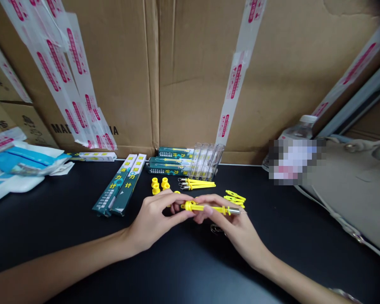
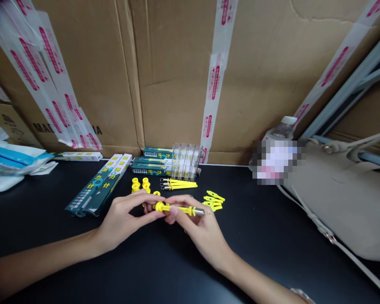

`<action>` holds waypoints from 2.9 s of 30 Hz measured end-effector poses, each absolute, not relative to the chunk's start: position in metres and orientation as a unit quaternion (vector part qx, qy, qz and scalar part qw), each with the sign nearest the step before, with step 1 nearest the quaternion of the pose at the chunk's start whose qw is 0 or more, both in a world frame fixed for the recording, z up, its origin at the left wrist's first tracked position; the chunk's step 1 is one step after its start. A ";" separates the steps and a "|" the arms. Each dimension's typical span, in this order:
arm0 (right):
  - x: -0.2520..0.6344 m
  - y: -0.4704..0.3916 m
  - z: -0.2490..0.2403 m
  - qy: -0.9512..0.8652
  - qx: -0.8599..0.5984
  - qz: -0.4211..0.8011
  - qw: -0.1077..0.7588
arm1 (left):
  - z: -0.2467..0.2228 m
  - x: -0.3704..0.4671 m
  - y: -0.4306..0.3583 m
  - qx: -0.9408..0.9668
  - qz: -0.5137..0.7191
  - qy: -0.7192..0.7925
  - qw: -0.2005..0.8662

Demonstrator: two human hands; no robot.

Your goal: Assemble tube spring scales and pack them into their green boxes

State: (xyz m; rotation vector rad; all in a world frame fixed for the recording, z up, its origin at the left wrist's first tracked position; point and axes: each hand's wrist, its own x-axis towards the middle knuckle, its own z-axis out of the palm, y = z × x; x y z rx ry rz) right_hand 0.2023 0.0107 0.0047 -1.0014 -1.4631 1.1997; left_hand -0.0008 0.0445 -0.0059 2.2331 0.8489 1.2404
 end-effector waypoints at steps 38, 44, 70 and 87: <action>0.207 0.006 0.004 -0.595 -0.402 0.444 0.536 | -0.005 0.000 0.042 0.864 0.371 0.273 0.205; 0.215 0.011 0.009 -0.648 -0.412 0.400 0.501 | 0.002 0.003 0.043 0.805 0.384 0.323 0.317; 0.273 0.042 0.007 -0.847 -0.470 -0.032 0.246 | -0.001 -0.001 0.051 0.633 0.517 0.335 0.470; 0.268 0.042 -0.005 -0.797 -0.495 -0.006 0.345 | 0.004 0.000 0.049 0.630 0.523 0.370 0.439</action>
